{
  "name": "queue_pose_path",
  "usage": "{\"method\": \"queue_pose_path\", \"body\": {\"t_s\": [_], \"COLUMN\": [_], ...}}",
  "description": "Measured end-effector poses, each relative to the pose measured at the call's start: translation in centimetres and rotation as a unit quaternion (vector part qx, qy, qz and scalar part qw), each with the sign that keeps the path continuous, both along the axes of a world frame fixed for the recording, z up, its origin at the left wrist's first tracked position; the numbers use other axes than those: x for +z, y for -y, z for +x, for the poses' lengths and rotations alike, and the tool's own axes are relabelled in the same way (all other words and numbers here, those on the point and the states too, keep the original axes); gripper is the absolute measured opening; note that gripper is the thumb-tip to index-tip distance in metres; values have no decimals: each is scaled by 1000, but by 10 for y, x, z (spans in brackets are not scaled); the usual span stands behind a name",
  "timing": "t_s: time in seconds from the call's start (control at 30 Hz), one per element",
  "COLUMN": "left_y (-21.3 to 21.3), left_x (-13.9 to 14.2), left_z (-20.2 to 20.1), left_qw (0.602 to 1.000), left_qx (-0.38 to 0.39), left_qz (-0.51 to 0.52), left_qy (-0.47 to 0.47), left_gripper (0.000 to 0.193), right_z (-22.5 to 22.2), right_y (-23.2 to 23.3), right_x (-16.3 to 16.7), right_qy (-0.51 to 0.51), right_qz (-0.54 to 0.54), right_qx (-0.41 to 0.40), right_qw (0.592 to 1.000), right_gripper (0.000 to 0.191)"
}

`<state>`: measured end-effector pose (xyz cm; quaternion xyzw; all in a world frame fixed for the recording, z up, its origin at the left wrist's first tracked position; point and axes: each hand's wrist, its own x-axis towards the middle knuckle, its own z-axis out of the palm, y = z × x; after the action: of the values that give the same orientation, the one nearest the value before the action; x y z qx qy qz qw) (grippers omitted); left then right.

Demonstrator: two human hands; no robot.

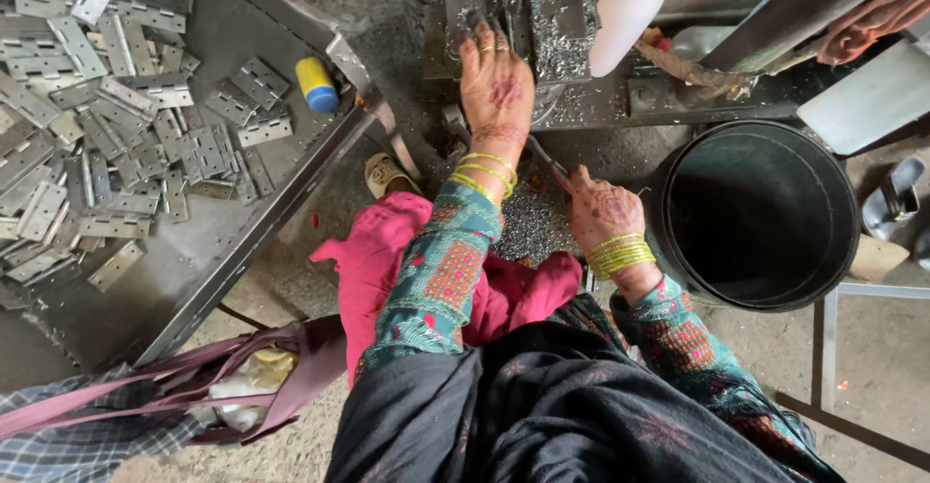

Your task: The person repeatedly picks small metal brackets from a tray, places them under a drill press, and operates the machine to drill holes. After each cycle, the person removes the bracket and returns it to the tray, continuing the process with new pieces.

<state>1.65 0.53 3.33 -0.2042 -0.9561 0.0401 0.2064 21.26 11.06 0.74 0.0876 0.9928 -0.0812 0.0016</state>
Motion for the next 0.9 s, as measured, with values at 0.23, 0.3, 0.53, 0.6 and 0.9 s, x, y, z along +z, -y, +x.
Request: {"method": "queue_pose_path", "body": {"t_s": [0.23, 0.3, 0.53, 0.6, 0.9], "left_y": [-9, -4, 13, 5, 2], "left_x": [-8, -12, 5, 13, 7], "left_z": [-4, -4, -13, -22, -30], "left_qw": [878, 819, 754, 899, 998], "left_qx": [167, 185, -186, -116, -19], "left_qz": [-400, -479, 614, 412, 47], "left_qy": [-205, -257, 139, 90, -26], "left_gripper": [35, 33, 29, 23, 33], "right_z": [11, 22, 0, -8, 9], "right_y": [-4, -1, -14, -17, -24], "right_x": [-88, -97, -51, -59, -139], "right_qy": [25, 13, 127, 82, 47], "right_qz": [-82, -109, -71, -45, -129], "right_qx": [-67, -85, -95, -55, -46], "right_qw": [994, 990, 985, 994, 989], "right_gripper": [44, 50, 39, 38, 42]}}
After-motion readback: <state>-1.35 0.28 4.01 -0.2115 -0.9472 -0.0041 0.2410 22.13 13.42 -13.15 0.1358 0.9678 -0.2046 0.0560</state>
